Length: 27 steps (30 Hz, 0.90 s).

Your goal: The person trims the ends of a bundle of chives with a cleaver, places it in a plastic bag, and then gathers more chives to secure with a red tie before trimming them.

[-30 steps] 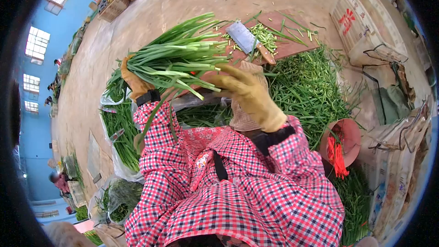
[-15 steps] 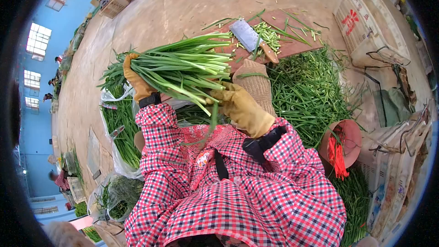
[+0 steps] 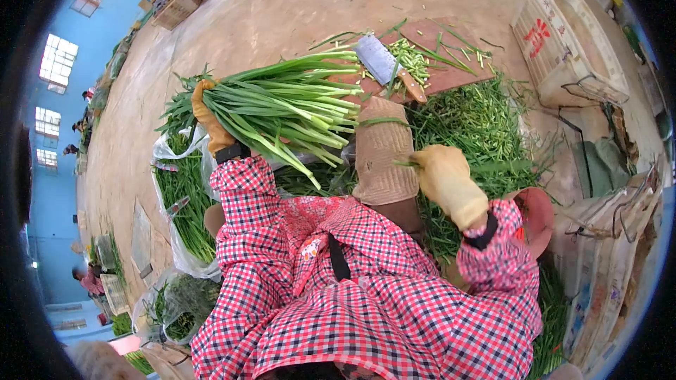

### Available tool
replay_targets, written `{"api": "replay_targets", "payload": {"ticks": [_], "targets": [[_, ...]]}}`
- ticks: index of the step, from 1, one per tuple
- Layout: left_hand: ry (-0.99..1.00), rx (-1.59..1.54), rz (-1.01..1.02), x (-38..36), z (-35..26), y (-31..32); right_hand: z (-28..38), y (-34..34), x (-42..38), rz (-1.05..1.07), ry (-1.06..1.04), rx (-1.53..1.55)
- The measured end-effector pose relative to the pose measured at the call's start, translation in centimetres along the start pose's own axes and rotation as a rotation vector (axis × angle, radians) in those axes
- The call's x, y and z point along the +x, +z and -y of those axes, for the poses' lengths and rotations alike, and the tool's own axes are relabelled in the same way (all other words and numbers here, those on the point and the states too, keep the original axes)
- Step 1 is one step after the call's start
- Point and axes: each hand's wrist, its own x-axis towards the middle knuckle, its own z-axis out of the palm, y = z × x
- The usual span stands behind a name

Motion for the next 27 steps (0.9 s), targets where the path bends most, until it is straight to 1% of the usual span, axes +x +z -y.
{"api": "replay_targets", "payload": {"ticks": [1, 4, 5, 7, 9, 11, 12, 13, 15, 16, 17, 19, 20, 22, 23, 24, 26, 27], "targets": [[0.013, 0.022, -0.004, -0.4, -0.4, 0.3, 0.6, -0.5, 0.1, -0.094, -0.092, -0.011], [-0.074, -0.147, 0.012, 1.3, -0.1, -1.3, 5.4, -2.6, 1.4, -0.369, -0.319, 0.060], [-0.060, -0.187, -0.004, 1.6, 0.1, -1.2, 6.7, -2.6, 2.3, -0.465, -0.389, 0.015], [-0.064, -0.115, -0.026, 1.3, 0.1, -1.0, 8.9, -2.3, 4.2, -0.658, -0.529, -0.081], [-0.033, -0.026, -0.063, 0.3, -0.3, -0.3, 9.6, -1.5, 5.1, -0.659, -0.491, -0.107], [-0.021, 0.045, -0.006, -0.2, -0.1, -1.1, 9.9, -0.4, 6.2, -0.629, -0.443, -0.149], [-0.019, 0.084, 0.028, -0.4, 0.1, -1.4, 9.4, -0.2, 6.9, -0.614, -0.464, -0.221], [0.046, 0.200, 0.042, -0.5, 0.7, -2.2, 8.7, -0.1, 7.8, -0.600, -0.485, -0.294], [-0.080, 0.169, -0.018, -1.0, 0.0, -1.7, 7.4, -0.1, 9.1, -0.541, -0.516, -0.430], [-0.143, 0.152, -0.052, -1.3, -0.2, -1.8, 7.1, -0.2, 9.5, -0.484, -0.515, -0.419], [0.364, 0.779, 0.109, -2.2, 0.8, -2.3, 7.0, -0.4, 9.7, -0.424, -0.514, -0.405], [0.164, 0.518, 0.047, -1.9, 1.0, -3.0, 6.9, -0.5, 9.7, -0.277, -0.483, -0.345], [0.068, 0.386, 0.020, -1.9, 0.8, -2.8, 6.7, -0.4, 9.7, -0.246, -0.501, -0.213], [0.112, 0.553, 0.041, -2.5, 0.6, -2.6, 6.2, -0.3, 9.7, -0.185, -0.531, 0.050], [0.124, 0.622, 0.055, -2.8, 0.5, -2.3, 6.5, -0.5, 9.6, -0.251, -0.566, 0.171], [0.139, 0.691, 0.070, -2.8, 0.5, -2.0, 6.7, -0.7, 9.4, -0.232, -0.529, 0.259], [0.043, 0.492, 0.035, -1.6, 1.0, -2.4, 7.0, -1.0, 9.1, -0.193, -0.454, 0.433], [-0.005, 0.393, 0.017, -1.1, 1.2, -2.7, 7.1, -0.9, 9.2, -0.212, -0.439, 0.473]]}}
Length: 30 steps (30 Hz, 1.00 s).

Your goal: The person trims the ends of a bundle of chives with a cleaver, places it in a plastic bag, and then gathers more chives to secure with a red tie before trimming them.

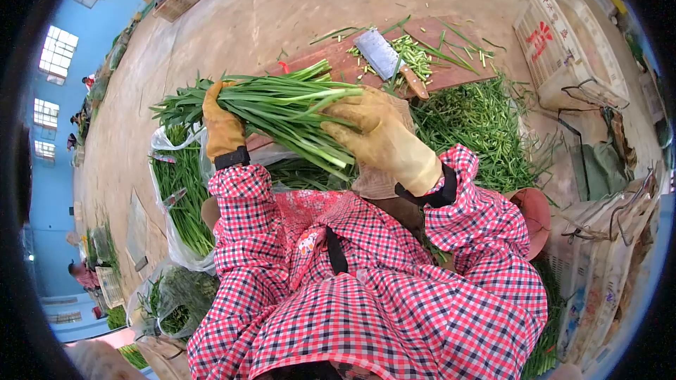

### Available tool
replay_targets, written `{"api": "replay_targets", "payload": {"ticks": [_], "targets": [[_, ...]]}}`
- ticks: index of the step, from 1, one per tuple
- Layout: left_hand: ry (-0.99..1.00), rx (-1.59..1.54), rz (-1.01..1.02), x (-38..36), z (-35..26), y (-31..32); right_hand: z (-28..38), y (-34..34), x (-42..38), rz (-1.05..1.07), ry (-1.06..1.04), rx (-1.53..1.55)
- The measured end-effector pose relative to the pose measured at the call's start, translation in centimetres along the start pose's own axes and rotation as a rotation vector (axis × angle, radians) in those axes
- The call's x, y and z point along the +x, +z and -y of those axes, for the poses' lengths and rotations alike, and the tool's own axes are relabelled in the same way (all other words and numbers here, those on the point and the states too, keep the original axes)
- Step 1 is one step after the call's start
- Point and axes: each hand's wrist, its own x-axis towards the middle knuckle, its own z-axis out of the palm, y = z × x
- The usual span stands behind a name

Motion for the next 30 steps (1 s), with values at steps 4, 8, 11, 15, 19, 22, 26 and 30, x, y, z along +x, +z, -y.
{"api": "replay_targets", "payload": {"ticks": [4, 8, 11, 15, 19, 22, 26, 30], "targets": [[0.034, 0.044, 0.044, -0.1, 0.0, -0.3, -0.4, 1.2, -0.6, -0.091, 0.233, 0.375], [0.225, 0.424, 0.090, -1.3, -0.6, 0.0, -1.4, 1.3, -0.5, -0.118, 0.504, 0.538], [0.101, 0.316, 0.132, -1.3, -1.2, 0.1, -2.0, 0.2, 0.4, -0.056, 0.588, 0.607], [0.085, 0.434, 0.123, -2.6, -1.9, 0.7, -2.8, -0.4, 0.8, 0.022, 0.588, 0.615], [0.078, 0.361, 0.091, -1.8, 0.0, -0.5, -1.8, -1.1, 1.2, 0.026, 0.560, 0.603], [0.177, 0.608, 0.037, -2.3, 0.7, -0.6, -1.0, -2.9, 0.8, -0.089, 0.513, 0.538], [0.237, 0.670, 0.003, 0.5, 3.6, -4.5, -0.6, -5.3, -1.8, -0.273, 0.569, 0.534], [0.175, 0.363, -0.080, -0.5, 2.8, -2.8, -1.2, -1.4, -2.3, 0.005, 0.443, 0.487]]}}
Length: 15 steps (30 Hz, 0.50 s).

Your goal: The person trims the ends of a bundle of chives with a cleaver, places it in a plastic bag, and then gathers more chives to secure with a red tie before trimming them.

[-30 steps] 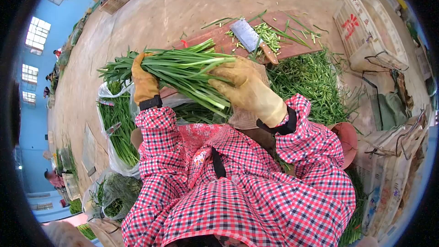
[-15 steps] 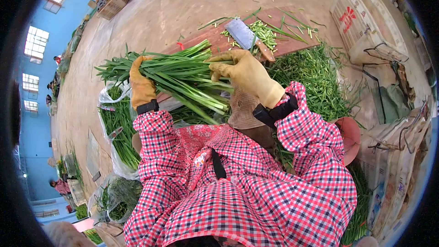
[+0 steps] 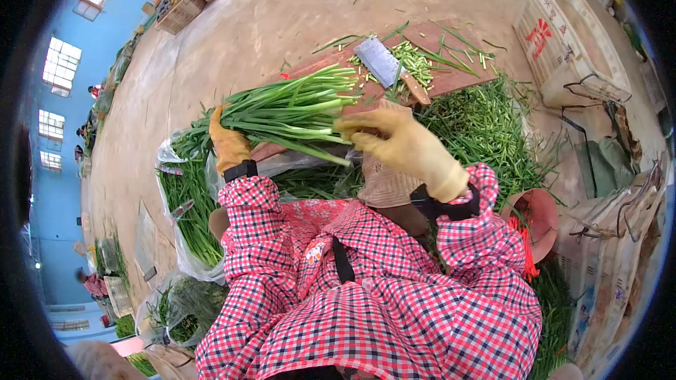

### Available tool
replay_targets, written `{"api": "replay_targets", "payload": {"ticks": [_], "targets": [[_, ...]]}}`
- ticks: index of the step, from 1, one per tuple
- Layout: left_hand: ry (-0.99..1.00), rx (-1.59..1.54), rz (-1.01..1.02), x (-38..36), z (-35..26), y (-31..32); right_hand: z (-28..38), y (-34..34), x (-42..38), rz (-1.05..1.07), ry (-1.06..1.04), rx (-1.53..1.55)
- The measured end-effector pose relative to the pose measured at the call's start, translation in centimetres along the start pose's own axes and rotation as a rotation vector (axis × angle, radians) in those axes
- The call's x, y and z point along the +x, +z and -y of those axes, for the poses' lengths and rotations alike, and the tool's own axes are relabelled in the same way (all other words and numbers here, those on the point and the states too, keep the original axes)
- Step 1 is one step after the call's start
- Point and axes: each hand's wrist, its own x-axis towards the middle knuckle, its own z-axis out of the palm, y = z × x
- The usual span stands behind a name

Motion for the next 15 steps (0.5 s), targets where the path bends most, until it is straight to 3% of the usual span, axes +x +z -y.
{"api": "replay_targets", "payload": {"ticks": [2, 5, 9, 10, 13, 15], "targets": [[0.053, 0.052, -0.010, -0.8, -1.5, 0.6, -0.2, 1.1, 1.0, -0.035, 0.112, -0.171], [-0.167, -0.563, -0.049, -0.1, -1.8, 1.1, 2.1, 1.3, 2.3, 0.067, 0.314, 0.044], [0.267, 0.082, -0.051, -1.2, -1.4, 1.8, 0.5, 3.9, 2.1, -0.118, 0.021, 0.109], [0.232, 0.009, -0.046, -1.2, -1.0, 1.8, 0.5, 4.2, 1.9, -0.136, -0.080, 0.155], [0.167, -0.159, -0.037, -1.2, -0.6, 2.2, 0.1, 5.5, 1.3, -0.199, 0.060, 0.375], [0.180, -0.204, -0.037, -0.7, -0.2, 2.3, -0.2, 5.8, 1.3, -0.248, -0.034, 0.222]]}}
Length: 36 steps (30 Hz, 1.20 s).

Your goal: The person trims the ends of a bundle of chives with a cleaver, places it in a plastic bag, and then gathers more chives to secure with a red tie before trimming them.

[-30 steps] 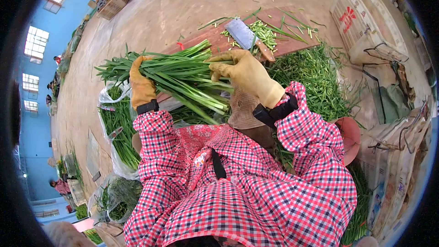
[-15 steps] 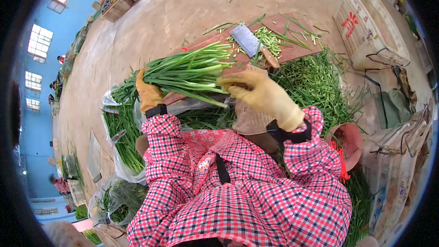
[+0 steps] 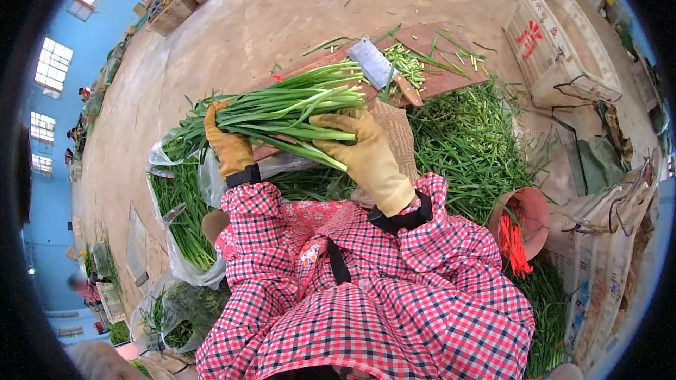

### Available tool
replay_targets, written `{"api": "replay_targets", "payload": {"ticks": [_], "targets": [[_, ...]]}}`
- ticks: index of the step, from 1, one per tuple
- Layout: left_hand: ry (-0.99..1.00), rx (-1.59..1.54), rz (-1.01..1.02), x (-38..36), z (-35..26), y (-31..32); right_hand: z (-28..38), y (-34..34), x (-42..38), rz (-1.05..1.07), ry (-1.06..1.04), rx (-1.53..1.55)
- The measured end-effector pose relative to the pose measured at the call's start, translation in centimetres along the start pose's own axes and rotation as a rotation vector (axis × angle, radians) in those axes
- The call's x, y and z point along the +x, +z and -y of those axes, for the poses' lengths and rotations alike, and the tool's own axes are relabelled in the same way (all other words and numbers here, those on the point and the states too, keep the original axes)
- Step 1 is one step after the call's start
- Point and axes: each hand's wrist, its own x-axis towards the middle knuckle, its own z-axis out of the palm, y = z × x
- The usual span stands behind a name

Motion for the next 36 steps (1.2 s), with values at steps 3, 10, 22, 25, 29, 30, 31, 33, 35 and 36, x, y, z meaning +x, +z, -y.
{"api": "replay_targets", "payload": {"ticks": [3, 10, 22, 25, 29, 30, 31, 33, 35, 36], "targets": [[0.068, 0.253, 0.035, -0.3, -0.7, -0.1, -1.2, -0.2, 0.5, -0.043, -0.412, -0.356], [-0.140, -0.267, -0.026, 1.6, 3.5, -1.1, -1.0, -0.8, 0.7, -0.008, -0.754, -0.700], [-0.267, -0.779, 0.061, 1.5, -1.5, 1.8, 0.0, -2.6, -1.6, 0.066, -0.794, -0.968], [-0.327, -0.843, 0.067, 1.7, -2.0, 2.0, 0.2, -3.8, -2.7, 0.012, -0.787, -0.986], [-0.380, -0.780, 0.070, 1.6, -2.2, 2.7, 1.5, -5.3, -4.1, 0.021, -0.670, -0.934], [-0.382, -0.792, 0.089, 1.7, -1.5, 2.5, 1.9, -5.5, -4.4, 0.001, -0.648, -0.882], [-0.331, -0.659, 0.091, 1.5, -0.8, 2.3, 2.1, -5.8, -4.7, -0.020, -0.628, -0.830], [-0.421, -0.837, 0.164, 2.8, 0.8, 1.4, 2.6, -6.2, -4.8, -0.087, -0.651, -0.767], [-0.276, -0.687, 0.064, 1.9, -0.7, 2.4, 4.0, -7.3, -5.7, -0.131, -0.530, -0.790], [-0.315, -0.716, 0.075, 2.1, -0.9, 2.2, 4.4, -8.1, -6.4, -0.148, -0.470, -0.801]]}}
